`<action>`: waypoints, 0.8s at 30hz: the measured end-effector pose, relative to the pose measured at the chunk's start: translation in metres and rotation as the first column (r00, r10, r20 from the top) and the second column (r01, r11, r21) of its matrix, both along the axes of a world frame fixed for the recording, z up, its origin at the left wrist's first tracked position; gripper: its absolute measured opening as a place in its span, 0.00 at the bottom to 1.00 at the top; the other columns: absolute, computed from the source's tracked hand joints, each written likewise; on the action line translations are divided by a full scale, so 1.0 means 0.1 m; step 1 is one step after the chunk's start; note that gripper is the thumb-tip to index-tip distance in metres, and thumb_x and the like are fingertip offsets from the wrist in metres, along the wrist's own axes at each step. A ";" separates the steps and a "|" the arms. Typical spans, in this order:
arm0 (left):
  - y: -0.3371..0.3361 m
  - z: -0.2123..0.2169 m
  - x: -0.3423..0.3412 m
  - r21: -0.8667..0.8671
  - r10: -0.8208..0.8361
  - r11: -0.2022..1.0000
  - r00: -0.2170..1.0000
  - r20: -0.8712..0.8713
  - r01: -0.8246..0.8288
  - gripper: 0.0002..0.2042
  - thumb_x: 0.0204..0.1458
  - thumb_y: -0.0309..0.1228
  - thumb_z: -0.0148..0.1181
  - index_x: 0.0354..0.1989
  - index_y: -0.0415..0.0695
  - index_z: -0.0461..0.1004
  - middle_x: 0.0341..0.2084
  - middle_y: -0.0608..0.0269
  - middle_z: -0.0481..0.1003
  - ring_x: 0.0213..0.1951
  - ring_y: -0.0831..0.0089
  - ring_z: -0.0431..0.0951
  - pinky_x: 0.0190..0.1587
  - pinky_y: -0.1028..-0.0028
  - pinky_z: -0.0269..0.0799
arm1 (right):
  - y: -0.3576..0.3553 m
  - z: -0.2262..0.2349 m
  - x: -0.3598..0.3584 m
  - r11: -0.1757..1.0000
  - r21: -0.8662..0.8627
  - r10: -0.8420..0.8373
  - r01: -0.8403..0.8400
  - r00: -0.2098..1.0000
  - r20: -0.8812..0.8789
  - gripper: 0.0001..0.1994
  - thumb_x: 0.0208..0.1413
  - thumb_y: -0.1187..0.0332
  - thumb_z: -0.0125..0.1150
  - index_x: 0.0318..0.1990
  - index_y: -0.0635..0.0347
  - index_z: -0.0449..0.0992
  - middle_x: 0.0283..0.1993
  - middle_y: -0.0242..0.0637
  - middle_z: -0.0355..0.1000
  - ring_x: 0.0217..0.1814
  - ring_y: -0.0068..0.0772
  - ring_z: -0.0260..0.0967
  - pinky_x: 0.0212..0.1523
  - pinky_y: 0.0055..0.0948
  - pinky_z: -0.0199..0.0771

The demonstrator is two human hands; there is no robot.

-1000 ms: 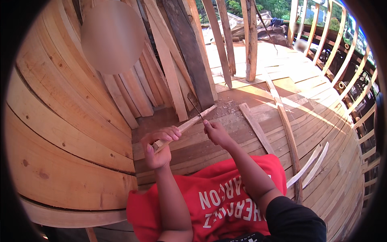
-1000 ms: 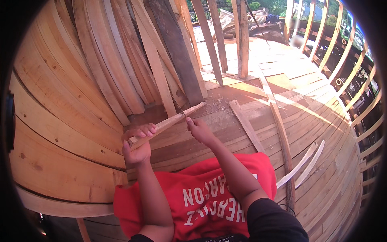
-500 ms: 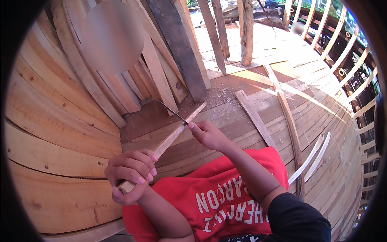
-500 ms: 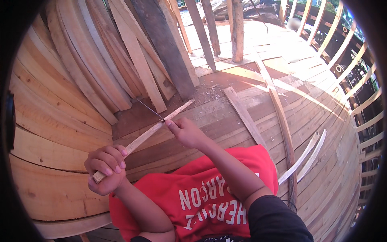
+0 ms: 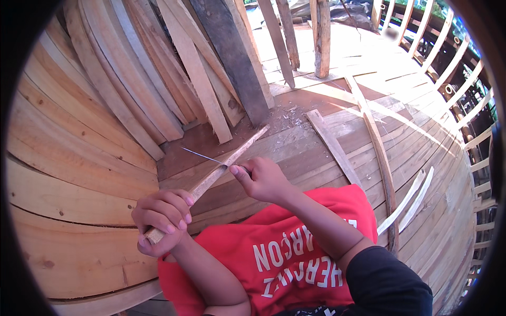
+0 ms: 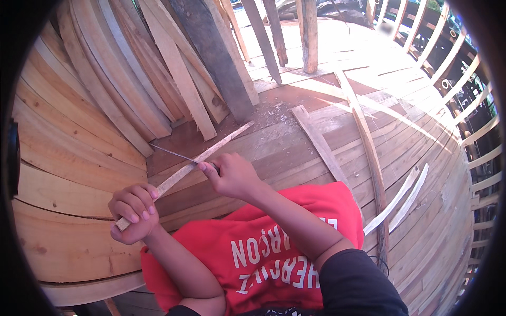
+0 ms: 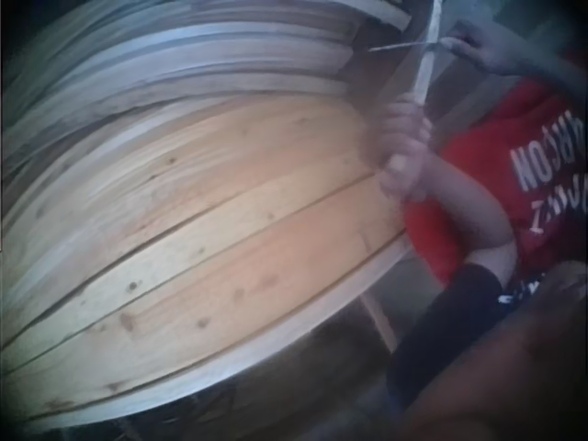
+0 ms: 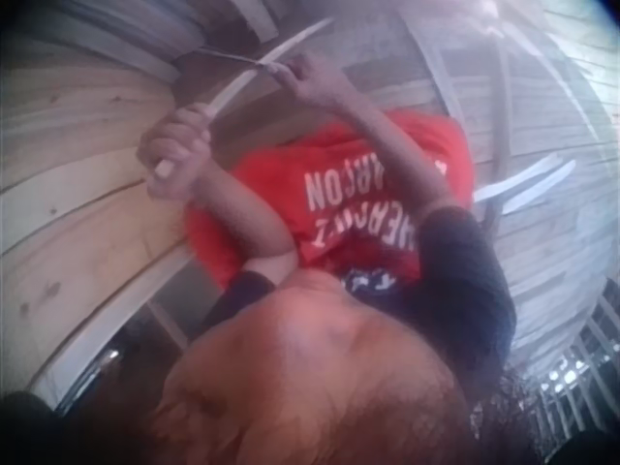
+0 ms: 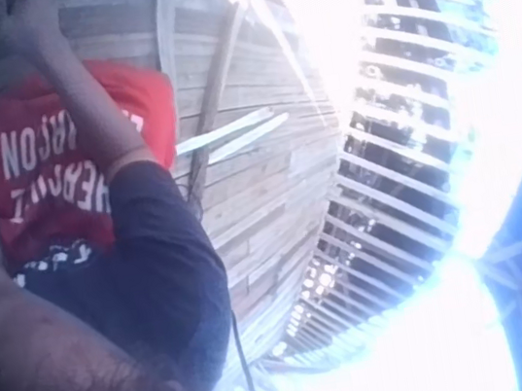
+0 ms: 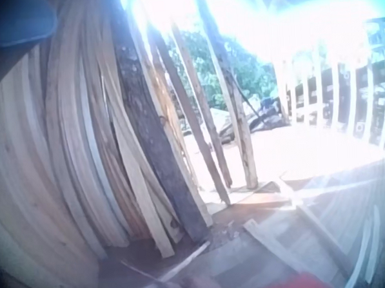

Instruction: The person carves a small wooden stick using a knife, holding the stick in the left hand and the knife in the right. They repeatedly shave thin layers from the stick's surface while seated on a wooden deck.

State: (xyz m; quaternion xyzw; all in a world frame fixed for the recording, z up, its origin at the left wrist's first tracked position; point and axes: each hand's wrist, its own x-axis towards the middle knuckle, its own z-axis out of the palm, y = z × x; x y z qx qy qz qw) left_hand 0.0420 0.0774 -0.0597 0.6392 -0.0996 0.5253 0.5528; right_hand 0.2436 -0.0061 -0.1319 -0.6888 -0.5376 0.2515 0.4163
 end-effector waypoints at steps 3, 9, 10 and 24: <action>0.00 -0.04 -0.03 -0.044 0.026 0.999 0.999 0.023 -0.025 0.21 0.55 0.51 0.46 0.19 0.47 0.68 0.13 0.64 0.67 0.17 0.69 0.67 0.32 0.61 0.68 | 0.01 -0.13 -0.09 0.991 0.116 -0.076 0.064 0.992 0.103 0.23 0.60 0.51 0.53 0.19 0.58 0.73 0.14 0.44 0.65 0.20 0.55 0.68 0.23 0.47 0.65; -0.01 -0.08 -0.06 -0.073 0.041 0.997 0.998 0.053 -0.037 0.22 0.55 0.51 0.45 0.20 0.45 0.68 0.14 0.62 0.68 0.19 0.67 0.67 0.34 0.59 0.69 | 0.06 -0.22 -0.14 0.959 0.256 -0.156 0.124 0.982 0.109 0.21 0.58 0.53 0.55 0.19 0.58 0.71 0.13 0.43 0.64 0.18 0.54 0.66 0.20 0.45 0.63; -0.01 -0.08 -0.02 -0.066 0.044 0.997 0.996 0.075 -0.039 0.23 0.55 0.50 0.44 0.20 0.43 0.69 0.13 0.59 0.68 0.18 0.65 0.68 0.33 0.58 0.70 | 0.06 -0.24 -0.14 0.952 0.277 -0.166 0.131 0.980 0.106 0.21 0.58 0.54 0.55 0.18 0.59 0.69 0.13 0.44 0.62 0.18 0.55 0.65 0.20 0.45 0.62; -0.09 -0.09 0.07 -0.130 0.083 0.990 0.985 0.154 -0.063 0.25 0.54 0.53 0.45 0.23 0.40 0.70 0.16 0.55 0.70 0.19 0.63 0.70 0.33 0.58 0.69 | -0.05 0.19 -0.15 0.962 0.010 -0.275 0.274 0.960 0.046 0.32 0.66 0.51 0.37 0.17 0.63 0.73 0.16 0.51 0.68 0.22 0.60 0.69 0.29 0.52 0.69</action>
